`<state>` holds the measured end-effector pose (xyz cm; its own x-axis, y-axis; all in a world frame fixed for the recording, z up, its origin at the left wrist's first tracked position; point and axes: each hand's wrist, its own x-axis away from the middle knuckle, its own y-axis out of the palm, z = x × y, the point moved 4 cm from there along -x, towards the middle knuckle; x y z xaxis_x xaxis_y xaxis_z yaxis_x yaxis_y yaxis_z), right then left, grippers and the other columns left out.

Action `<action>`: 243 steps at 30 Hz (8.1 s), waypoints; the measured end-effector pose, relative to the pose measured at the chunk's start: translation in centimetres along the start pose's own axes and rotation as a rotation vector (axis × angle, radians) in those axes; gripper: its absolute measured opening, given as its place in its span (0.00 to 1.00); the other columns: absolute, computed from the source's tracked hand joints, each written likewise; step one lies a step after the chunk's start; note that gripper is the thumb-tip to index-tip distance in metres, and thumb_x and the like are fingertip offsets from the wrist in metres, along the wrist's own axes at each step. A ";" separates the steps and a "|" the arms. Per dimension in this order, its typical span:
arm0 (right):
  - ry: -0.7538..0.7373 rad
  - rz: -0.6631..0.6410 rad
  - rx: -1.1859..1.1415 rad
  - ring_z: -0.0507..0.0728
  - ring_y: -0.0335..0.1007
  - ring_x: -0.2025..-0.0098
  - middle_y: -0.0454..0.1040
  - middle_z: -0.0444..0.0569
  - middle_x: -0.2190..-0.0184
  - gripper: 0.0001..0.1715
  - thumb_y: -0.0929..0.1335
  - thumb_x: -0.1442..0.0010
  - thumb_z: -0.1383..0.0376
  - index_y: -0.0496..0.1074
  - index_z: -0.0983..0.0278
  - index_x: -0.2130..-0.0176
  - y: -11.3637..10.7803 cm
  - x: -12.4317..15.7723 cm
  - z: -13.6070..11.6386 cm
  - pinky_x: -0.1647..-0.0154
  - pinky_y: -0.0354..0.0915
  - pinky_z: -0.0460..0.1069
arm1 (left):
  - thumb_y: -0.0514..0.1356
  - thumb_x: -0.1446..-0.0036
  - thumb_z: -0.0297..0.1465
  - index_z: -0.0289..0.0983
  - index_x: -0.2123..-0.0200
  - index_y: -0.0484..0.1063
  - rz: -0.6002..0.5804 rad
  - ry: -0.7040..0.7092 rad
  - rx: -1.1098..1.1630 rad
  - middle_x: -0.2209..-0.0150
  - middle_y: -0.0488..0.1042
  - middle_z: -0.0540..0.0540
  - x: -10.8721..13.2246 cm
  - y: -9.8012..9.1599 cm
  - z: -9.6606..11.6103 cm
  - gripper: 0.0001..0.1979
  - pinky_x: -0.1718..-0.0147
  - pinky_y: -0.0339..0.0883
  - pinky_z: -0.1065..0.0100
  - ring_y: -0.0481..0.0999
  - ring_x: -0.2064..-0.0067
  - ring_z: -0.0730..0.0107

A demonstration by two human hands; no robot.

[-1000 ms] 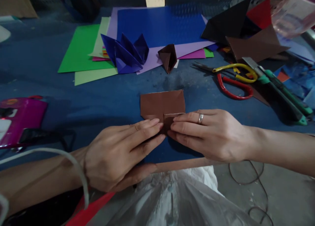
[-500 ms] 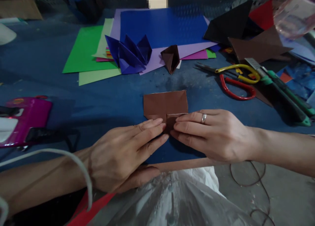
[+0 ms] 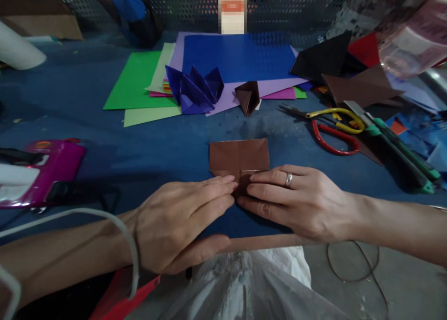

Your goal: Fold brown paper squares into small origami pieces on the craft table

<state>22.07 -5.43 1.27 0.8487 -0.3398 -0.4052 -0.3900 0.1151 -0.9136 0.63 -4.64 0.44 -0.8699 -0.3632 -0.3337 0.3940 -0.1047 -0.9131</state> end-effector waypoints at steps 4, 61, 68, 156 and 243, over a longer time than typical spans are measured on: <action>-0.009 -0.007 0.003 0.55 0.79 0.49 0.82 0.49 0.53 0.20 0.58 0.24 0.69 0.78 0.67 0.50 0.1 -0.2 -0.2 0.52 0.75 0.50 | 0.51 0.31 0.31 0.27 0.43 0.69 0.006 0.031 -0.055 0.41 0.75 0.32 -0.2 0.3 0.4 0.18 0.37 0.70 0.59 0.71 0.34 0.56; -0.038 -0.061 -0.148 0.62 0.67 0.56 0.74 0.58 0.56 0.22 0.61 0.30 0.66 0.75 0.71 0.44 1.1 0.8 0.5 0.57 0.65 0.56 | 0.68 0.50 0.41 0.40 0.76 0.71 -0.587 -0.810 0.129 0.77 0.70 0.54 -6.9 -0.3 -4.2 0.13 0.73 0.53 0.65 0.67 0.73 0.70; -0.042 -0.037 -0.145 0.63 0.67 0.55 0.74 0.58 0.56 0.21 0.63 0.31 0.63 0.76 0.71 0.45 1.2 0.8 0.6 0.58 0.64 0.56 | 0.67 0.52 0.37 0.40 0.79 0.67 -0.655 -0.860 0.088 0.80 0.66 0.55 -7.7 -0.6 -4.4 0.13 0.74 0.52 0.65 0.64 0.75 0.70; -0.067 0.112 0.001 0.57 0.75 0.54 0.81 0.51 0.57 0.15 0.63 0.29 0.71 0.77 0.66 0.64 0.1 0.1 2.2 0.54 0.71 0.51 | 0.51 0.33 0.19 0.34 0.55 0.79 0.108 -0.038 -0.322 0.52 0.83 0.41 -2.6 0.3 -0.2 0.16 0.47 0.78 0.64 0.83 0.49 0.63; 0.779 -0.050 -0.256 0.55 0.64 0.64 0.74 0.42 0.71 0.15 0.78 0.42 0.60 0.71 0.63 0.70 1.2 -0.9 4.1 0.59 0.51 0.51 | 0.55 0.30 0.29 0.32 0.43 0.73 0.016 0.080 0.008 0.50 0.80 0.40 -2.0 1.0 0.0 0.15 0.48 0.74 0.59 0.78 0.47 0.61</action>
<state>22.31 -1.21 0.40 0.4128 -0.9003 -0.1378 -0.5076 -0.1018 -0.8555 2.81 -3.97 0.17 -0.8843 -0.2894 -0.3664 0.4102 -0.1069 -0.9057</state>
